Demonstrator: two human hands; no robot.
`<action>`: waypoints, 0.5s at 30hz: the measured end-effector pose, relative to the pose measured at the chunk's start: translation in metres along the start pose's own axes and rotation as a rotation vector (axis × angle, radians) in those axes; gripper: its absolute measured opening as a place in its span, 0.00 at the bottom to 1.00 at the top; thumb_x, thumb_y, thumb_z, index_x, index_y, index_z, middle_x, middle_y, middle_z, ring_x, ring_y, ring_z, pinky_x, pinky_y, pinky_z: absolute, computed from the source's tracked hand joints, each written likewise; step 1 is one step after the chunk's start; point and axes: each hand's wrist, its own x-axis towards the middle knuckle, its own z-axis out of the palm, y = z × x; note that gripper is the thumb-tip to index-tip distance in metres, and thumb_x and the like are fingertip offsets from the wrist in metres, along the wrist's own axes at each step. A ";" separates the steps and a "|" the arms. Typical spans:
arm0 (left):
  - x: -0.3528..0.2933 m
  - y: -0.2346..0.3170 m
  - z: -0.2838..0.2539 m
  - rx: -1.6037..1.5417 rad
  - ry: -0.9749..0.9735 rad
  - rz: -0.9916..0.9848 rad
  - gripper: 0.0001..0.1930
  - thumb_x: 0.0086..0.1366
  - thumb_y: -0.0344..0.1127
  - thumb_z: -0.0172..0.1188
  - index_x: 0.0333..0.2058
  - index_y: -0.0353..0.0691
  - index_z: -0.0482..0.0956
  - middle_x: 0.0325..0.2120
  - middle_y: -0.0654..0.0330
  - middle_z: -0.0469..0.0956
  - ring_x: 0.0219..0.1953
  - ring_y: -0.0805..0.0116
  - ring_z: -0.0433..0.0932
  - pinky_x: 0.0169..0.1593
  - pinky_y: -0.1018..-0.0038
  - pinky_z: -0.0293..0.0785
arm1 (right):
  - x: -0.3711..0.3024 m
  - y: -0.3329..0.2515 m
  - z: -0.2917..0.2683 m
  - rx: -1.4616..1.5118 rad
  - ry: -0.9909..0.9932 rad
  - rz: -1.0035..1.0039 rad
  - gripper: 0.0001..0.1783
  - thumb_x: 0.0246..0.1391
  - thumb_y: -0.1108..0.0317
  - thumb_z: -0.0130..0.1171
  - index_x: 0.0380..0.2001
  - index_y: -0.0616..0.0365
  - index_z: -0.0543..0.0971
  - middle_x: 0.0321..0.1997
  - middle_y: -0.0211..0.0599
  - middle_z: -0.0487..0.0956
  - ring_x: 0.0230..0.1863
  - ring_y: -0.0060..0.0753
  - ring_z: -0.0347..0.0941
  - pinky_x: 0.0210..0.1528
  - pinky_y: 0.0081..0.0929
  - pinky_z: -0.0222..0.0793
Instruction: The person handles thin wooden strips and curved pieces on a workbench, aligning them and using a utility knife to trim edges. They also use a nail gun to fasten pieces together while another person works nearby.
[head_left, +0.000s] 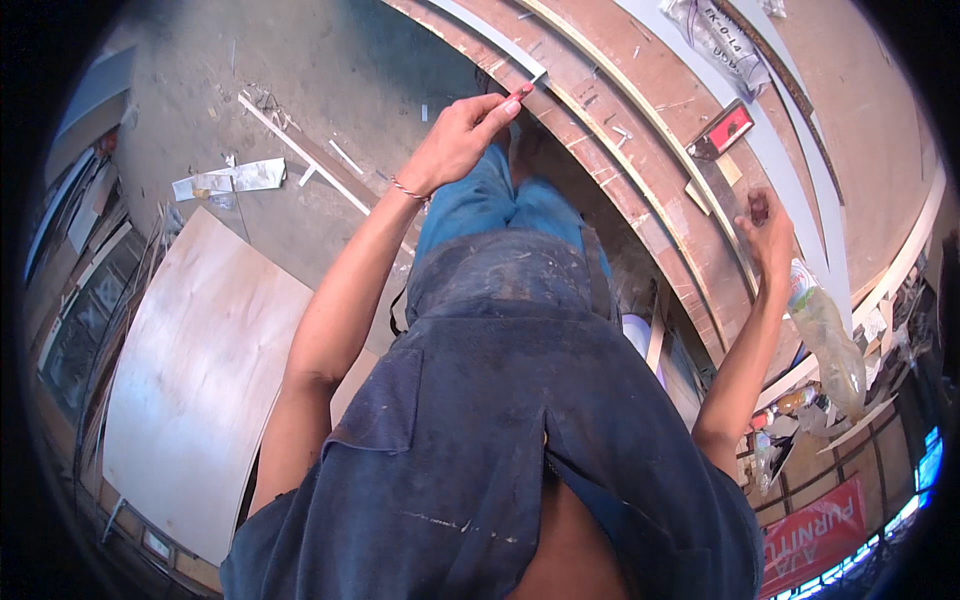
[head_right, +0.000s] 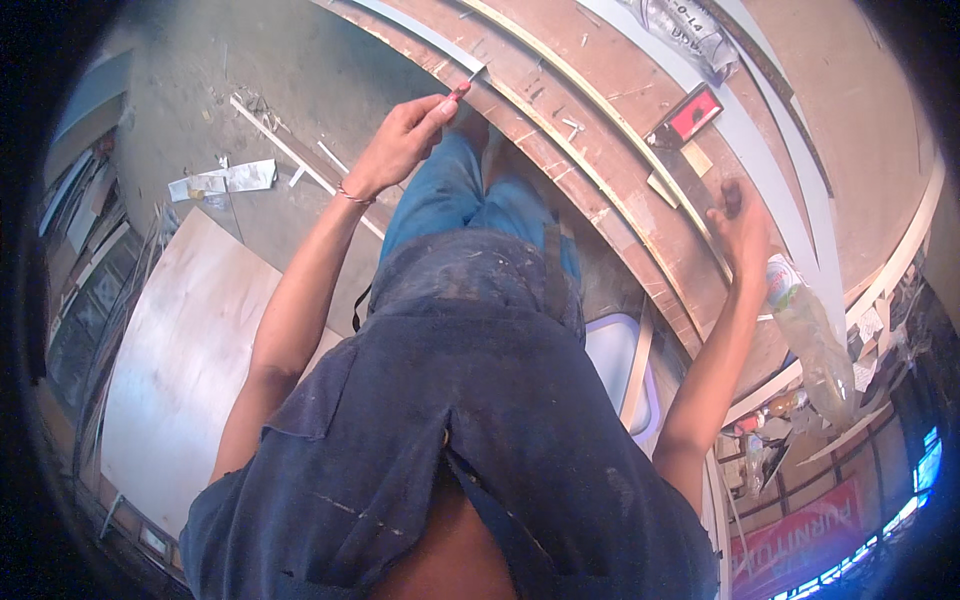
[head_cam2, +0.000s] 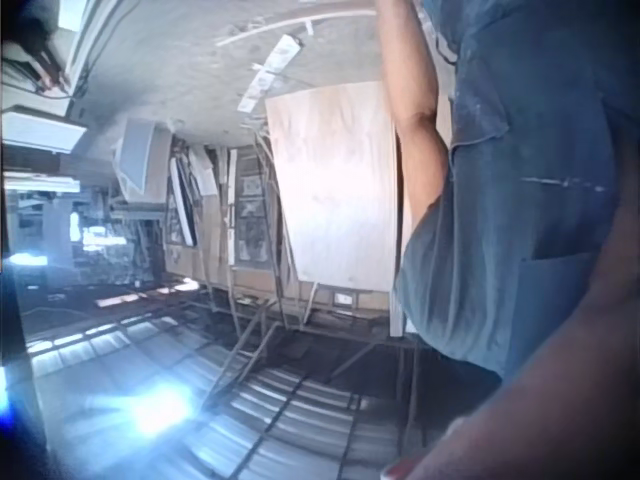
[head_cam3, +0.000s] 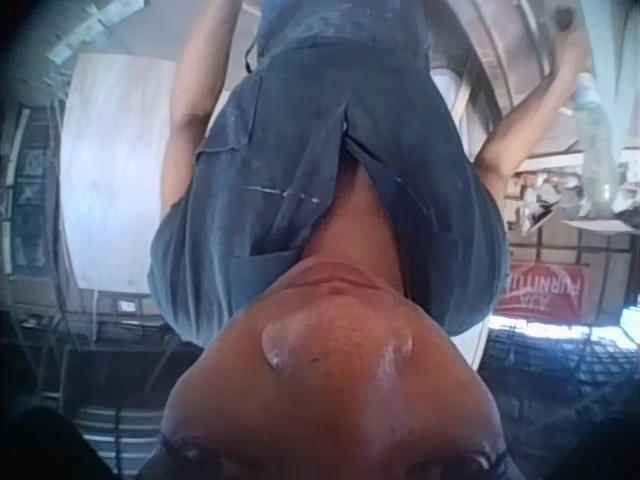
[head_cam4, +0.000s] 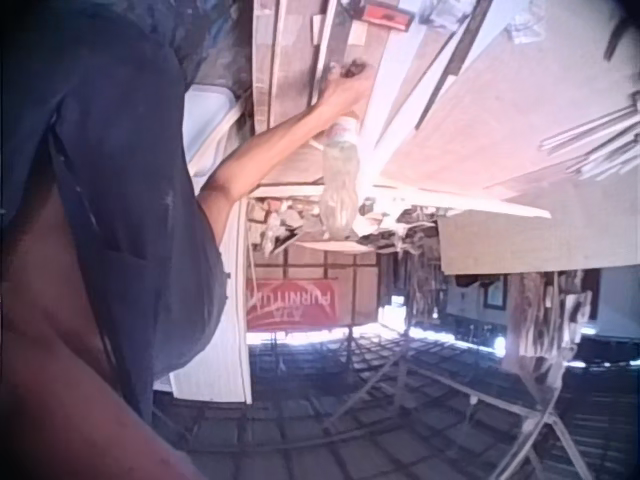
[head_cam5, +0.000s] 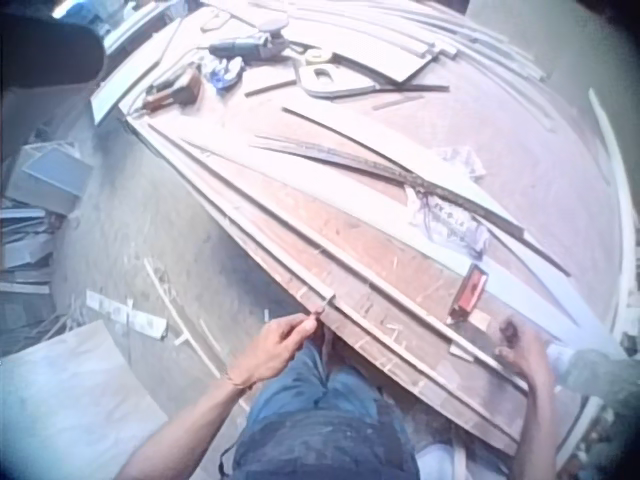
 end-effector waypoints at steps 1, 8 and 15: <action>0.001 -0.003 0.002 -0.035 -0.003 0.030 0.20 0.75 0.52 0.51 0.32 0.41 0.74 0.19 0.76 0.59 0.20 0.85 0.55 0.22 0.80 0.51 | 0.000 0.011 0.001 -0.072 0.012 -0.029 0.25 0.40 0.77 0.75 0.44 0.59 0.78 0.36 0.37 0.81 0.39 0.33 0.77 0.44 0.33 0.72; -0.006 0.001 0.004 -0.121 0.034 0.050 0.19 0.75 0.52 0.52 0.32 0.42 0.74 0.19 0.76 0.60 0.20 0.86 0.55 0.22 0.82 0.50 | -0.009 0.021 0.005 0.064 0.062 -0.119 0.25 0.40 0.71 0.77 0.44 0.58 0.79 0.38 0.37 0.82 0.40 0.34 0.78 0.45 0.32 0.74; -0.012 0.004 -0.001 0.000 0.025 -0.070 0.25 0.73 0.55 0.52 0.33 0.34 0.79 0.17 0.66 0.65 0.22 0.78 0.64 0.27 0.74 0.62 | -0.009 0.018 0.008 0.049 0.013 -0.042 0.23 0.44 0.70 0.76 0.45 0.56 0.80 0.40 0.39 0.83 0.42 0.37 0.80 0.48 0.34 0.74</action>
